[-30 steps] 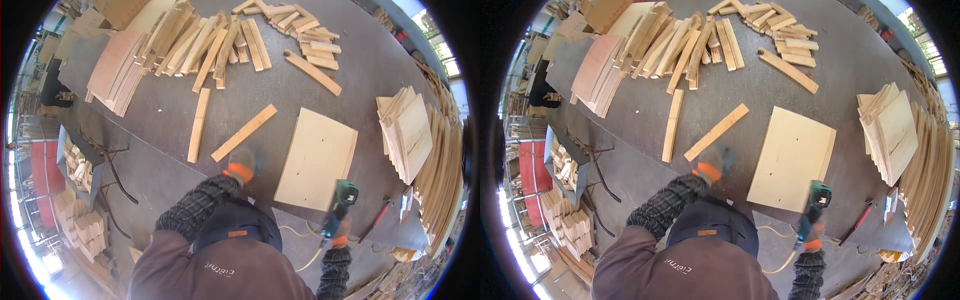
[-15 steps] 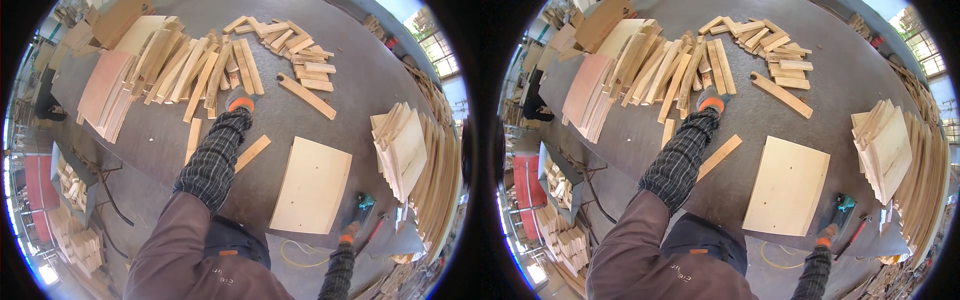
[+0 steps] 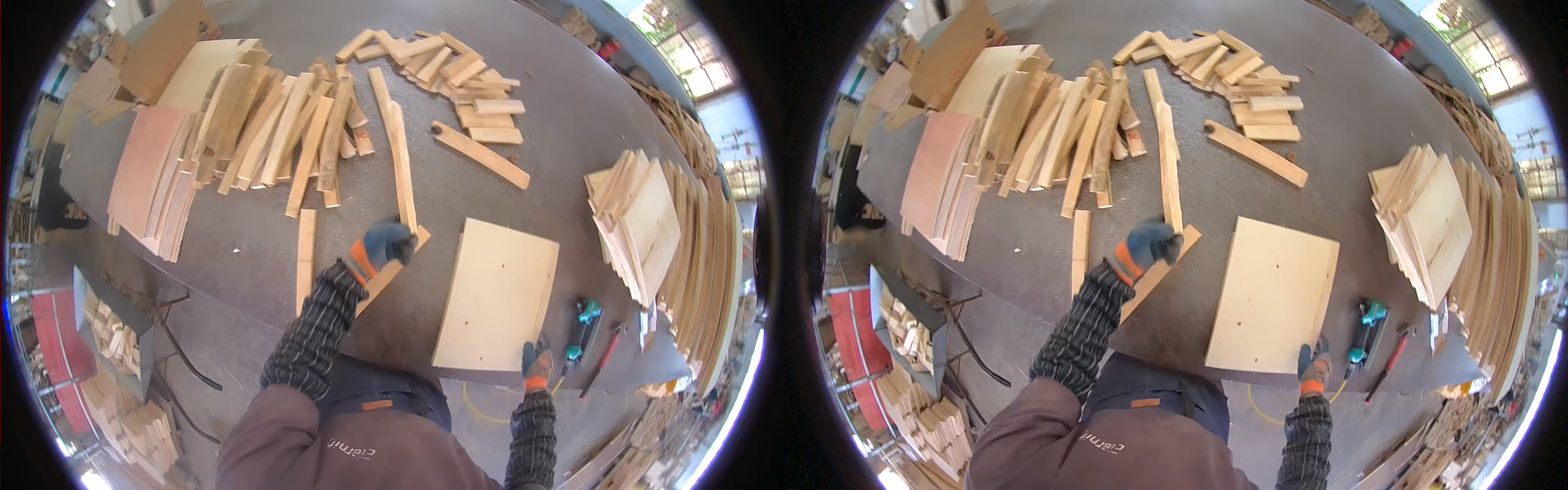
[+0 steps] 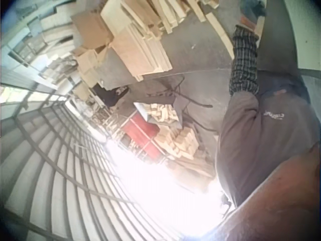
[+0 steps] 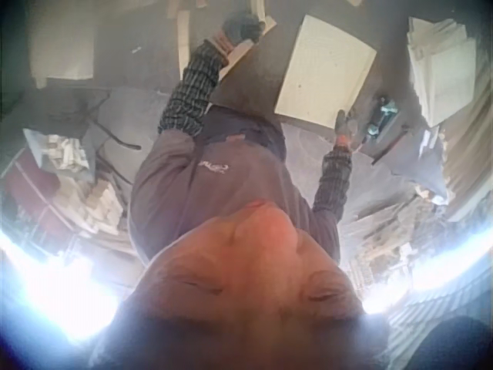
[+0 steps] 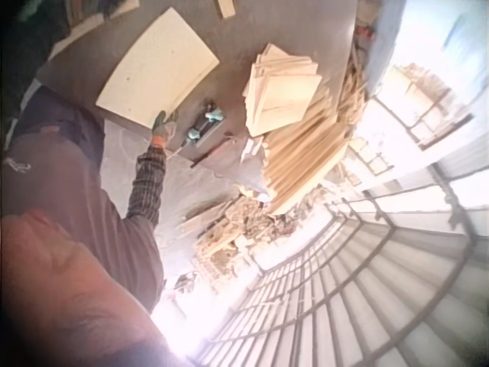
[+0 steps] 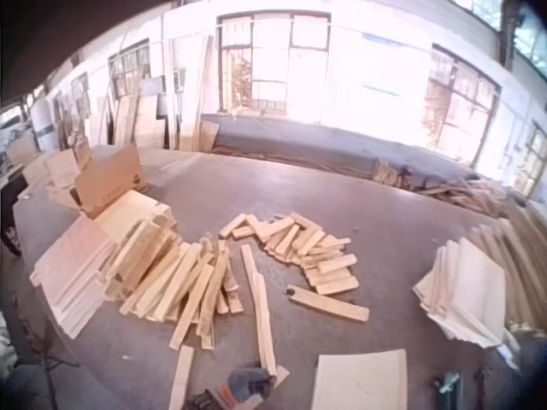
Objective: Assembling a wooden frame by nailing wooden strips to a plywood base using a pneumatic nail gun.
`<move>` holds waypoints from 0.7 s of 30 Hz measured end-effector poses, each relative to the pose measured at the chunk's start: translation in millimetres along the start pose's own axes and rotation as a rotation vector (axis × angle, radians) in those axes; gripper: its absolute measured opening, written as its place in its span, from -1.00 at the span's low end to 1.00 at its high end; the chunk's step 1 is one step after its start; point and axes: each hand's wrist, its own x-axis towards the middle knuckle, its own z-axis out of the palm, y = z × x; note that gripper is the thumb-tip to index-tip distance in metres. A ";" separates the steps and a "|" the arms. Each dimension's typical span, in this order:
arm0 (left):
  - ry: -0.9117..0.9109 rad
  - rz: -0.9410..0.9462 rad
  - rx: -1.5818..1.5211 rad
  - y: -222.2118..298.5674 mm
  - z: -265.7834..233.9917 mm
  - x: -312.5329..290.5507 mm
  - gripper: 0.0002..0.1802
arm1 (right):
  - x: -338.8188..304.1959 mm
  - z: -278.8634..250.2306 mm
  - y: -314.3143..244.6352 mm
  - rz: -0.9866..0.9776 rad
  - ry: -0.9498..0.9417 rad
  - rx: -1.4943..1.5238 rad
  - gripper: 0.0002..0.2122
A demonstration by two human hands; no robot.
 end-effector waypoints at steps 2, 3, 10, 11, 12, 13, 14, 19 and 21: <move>-0.181 -0.067 -0.055 -21.1 21.2 -29.8 -0.61 | -3.6 2.5 -9.3 -0.024 0.060 0.003 -0.47; -0.249 -0.112 -0.048 -32.9 30.1 -42.1 -0.57 | -2.3 6.3 -16.8 -0.073 0.102 0.012 -0.48; -0.595 -0.355 -0.141 -96.0 93.1 -98.9 -0.39 | -43.2 6.8 -210.9 0.081 -0.501 0.865 -0.48; -0.656 -0.416 -0.184 -104.1 104.0 -103.9 -0.37 | -47.7 5.8 -217.9 0.099 -0.600 0.988 -0.49; -0.659 -0.426 -0.202 -123.9 107.3 -105.6 -0.34 | -51.8 7.6 -219.4 0.064 -0.648 1.040 -0.49; -0.659 -0.441 -0.197 -138.5 114.7 -106.6 -0.34 | -53.7 5.4 -215.0 0.028 -0.697 1.093 -0.49; -0.666 -0.471 -0.177 -153.6 122.2 -108.1 -0.34 | -45.8 7.0 -194.9 0.001 -0.754 0.986 -0.48; -0.522 -0.659 -0.141 -198.7 176.1 -123.1 -0.45 | -51.2 -28.6 -143.3 0.129 -0.710 1.041 -0.50; -0.443 -0.716 0.046 -201.5 190.6 -136.7 -0.53 | -40.8 -45.0 -100.7 0.161 -0.661 1.055 -0.51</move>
